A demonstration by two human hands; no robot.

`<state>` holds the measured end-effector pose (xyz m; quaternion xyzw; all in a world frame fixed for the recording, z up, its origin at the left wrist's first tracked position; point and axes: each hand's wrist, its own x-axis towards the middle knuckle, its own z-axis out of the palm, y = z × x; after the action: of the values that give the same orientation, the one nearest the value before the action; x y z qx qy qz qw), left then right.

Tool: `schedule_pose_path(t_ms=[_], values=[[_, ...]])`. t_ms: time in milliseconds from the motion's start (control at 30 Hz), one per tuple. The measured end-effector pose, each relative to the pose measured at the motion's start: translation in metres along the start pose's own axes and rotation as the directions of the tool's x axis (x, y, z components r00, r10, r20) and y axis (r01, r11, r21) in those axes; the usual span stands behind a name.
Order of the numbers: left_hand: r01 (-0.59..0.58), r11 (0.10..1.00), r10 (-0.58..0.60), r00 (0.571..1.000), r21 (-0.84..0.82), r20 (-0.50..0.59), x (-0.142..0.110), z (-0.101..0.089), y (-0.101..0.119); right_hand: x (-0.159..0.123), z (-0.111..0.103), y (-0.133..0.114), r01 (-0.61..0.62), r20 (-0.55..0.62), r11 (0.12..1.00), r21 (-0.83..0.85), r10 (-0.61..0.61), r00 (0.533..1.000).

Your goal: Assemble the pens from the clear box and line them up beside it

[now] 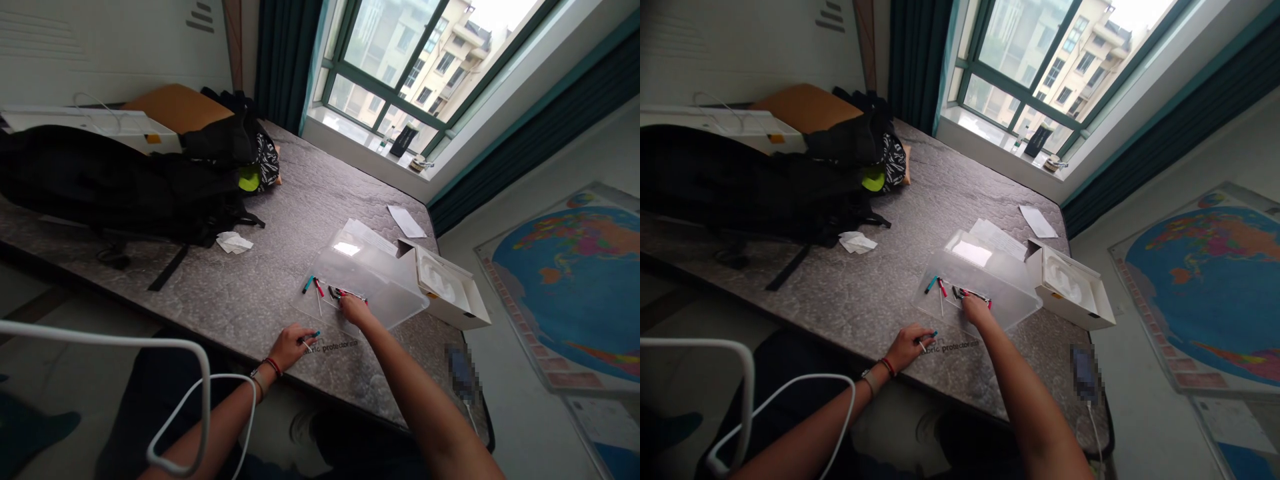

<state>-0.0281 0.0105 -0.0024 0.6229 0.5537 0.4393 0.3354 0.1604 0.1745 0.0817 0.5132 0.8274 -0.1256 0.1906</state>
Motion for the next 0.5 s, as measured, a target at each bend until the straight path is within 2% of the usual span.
schedule_pose_path(t_ms=[100, 167, 233, 300, 333, 400, 467, 500], values=[[0.001, 1.000, -0.001, 1.000, 0.007, -0.002, 0.000, 0.000, 0.000, -0.002, 0.000, 0.003, 0.030, -0.021, 0.999, 0.020, -0.030, 0.999], [-0.002, 1.000, 0.002, 1.000, 0.012, -0.005, 0.000, 0.000, 0.000, -0.007, 0.003, 0.006, 0.051, -0.086, 0.995, 0.081, -0.044, 0.995], [-0.004, 1.000, 0.004, 1.000, 0.016, -0.009, 0.000, 0.000, 0.001, -0.016, 0.008, 0.007, 0.058, -0.212, 0.971, 0.233, -0.008, 0.977], [-0.006, 1.000, 0.006, 1.000, 0.015, -0.009, 0.000, 0.001, 0.000, -0.029, 0.018, 0.000, 0.072, -0.324, 0.874, 0.481, 0.101, 0.941], [-0.007, 1.000, 0.008, 1.000, 0.013, -0.008, 0.000, 0.001, 0.000, -0.037, 0.024, -0.006, 0.090, -0.347, 0.780, 0.619, 0.170, 0.922], [-0.015, 1.000, 0.015, 1.000, 0.011, -0.007, 0.000, 0.001, 0.000, -0.055, 0.038, -0.024, 0.145, -0.301, 0.500, 0.854, 0.246, 0.921], [-0.025, 1.000, 0.025, 1.000, 0.018, -0.009, 0.000, 0.001, -0.001, -0.072, 0.050, -0.045, 0.170, -0.211, 0.192, 0.967, 0.218, 0.953], [-0.028, 0.999, 0.028, 1.000, 0.021, -0.012, 0.000, 0.001, -0.001, -0.078, 0.055, -0.055, 0.180, -0.192, 0.078, 0.981, 0.197, 0.961]])
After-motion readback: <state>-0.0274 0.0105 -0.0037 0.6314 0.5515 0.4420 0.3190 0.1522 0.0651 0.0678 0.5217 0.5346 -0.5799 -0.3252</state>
